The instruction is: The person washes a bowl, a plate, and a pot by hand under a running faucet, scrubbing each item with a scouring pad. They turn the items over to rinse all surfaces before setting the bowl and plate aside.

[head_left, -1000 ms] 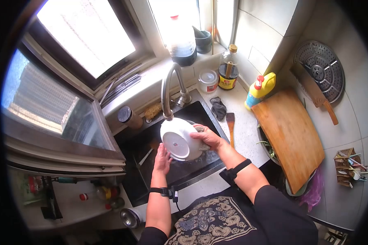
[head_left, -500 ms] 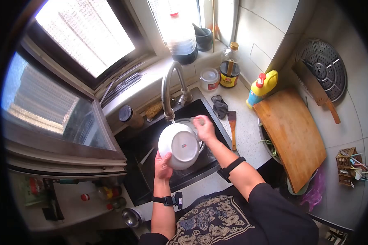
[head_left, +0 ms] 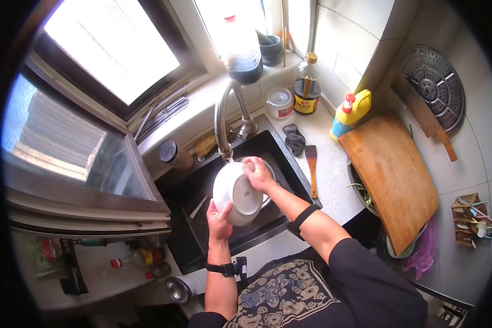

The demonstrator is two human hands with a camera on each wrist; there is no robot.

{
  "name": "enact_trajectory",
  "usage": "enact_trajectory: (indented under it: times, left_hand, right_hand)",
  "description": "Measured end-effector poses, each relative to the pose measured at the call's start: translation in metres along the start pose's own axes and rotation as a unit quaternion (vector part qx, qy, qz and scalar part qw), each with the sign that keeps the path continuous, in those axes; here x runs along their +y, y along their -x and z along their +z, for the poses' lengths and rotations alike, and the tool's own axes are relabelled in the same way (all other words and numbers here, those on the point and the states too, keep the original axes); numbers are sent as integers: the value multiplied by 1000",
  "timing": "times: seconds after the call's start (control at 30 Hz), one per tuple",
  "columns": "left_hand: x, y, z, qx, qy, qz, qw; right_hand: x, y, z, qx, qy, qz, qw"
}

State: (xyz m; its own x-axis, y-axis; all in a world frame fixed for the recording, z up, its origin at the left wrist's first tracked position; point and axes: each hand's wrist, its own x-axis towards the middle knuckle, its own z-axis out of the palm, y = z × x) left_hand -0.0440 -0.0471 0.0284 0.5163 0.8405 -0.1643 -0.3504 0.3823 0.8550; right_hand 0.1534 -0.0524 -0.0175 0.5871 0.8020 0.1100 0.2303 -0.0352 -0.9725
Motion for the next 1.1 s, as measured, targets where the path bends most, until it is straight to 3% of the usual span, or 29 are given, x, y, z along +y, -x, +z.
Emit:
enact_trajectory:
  times: [0.07,0.13,0.2,0.27,0.3,0.37,0.4,0.43,0.47,0.53,0.57,0.6,0.63,0.67,0.73,0.77,0.83,0.93,0.97,1.1]
  left_hand:
    - [0,-3,1,8,70,39,997]
    - [3,-8,12,29,161,65,984]
    - [-10,-22,2,44,203,59,976]
    - [-13,-31,2,77,245,47,965]
    - [-13,-33,5,105,254,36,961]
    - [-49,-53,-45,21,282,-18,959]
    - [-63,-58,-63,-22,294,-45,954]
    - [-61,-49,-49,-103,357,-33,928]
    - [-50,-41,-29,-57,344,-43,936]
    - [-28,-31,4,34,315,-65,946]
    - [-41,-36,-16,63,301,-60,950]
    - [-37,-30,-14,72,276,-52,957]
    - [-38,-30,-17,66,272,-55,958]
    - [-37,-30,-18,61,268,-58,960]
    - [-35,-28,-17,57,271,-71,958]
    - [-33,-27,-15,55,272,-78,957]
    - [-36,-28,-21,37,302,-88,949]
    - [-43,-34,-25,18,285,-99,953]
    - [-46,-33,-25,17,271,-100,957]
    - [-63,-30,-37,11,162,-189,968]
  right_hand:
    - [24,10,-2,29,-8,71,997]
    - [44,34,9,85,-31,66,994]
    - [8,63,17,155,30,53,986]
    - [-15,84,28,178,81,-21,981]
    - [-24,89,28,131,94,-75,984]
    - [-57,88,23,24,146,-208,967]
    - [-62,85,28,-9,88,-250,964]
    - [-70,79,28,-39,119,-287,950]
    - [-77,70,24,-70,150,-322,932]
    - [-59,44,12,-121,219,-239,938]
    - [-43,31,5,-147,253,-197,936]
    - [-21,19,-3,-47,267,-227,935]
    - [-22,11,-11,5,166,-130,977]
    - [-15,3,-16,46,135,-109,984]
    - [-7,-3,-31,27,69,57,996]
    - [-8,-5,-37,34,-62,143,987]
    - [-8,-7,-41,58,-304,283,908]
    - [-18,1,-65,-129,-502,306,799]
    - [-32,0,-69,-164,-513,315,781]
    - [-58,3,-62,-179,-408,288,848]
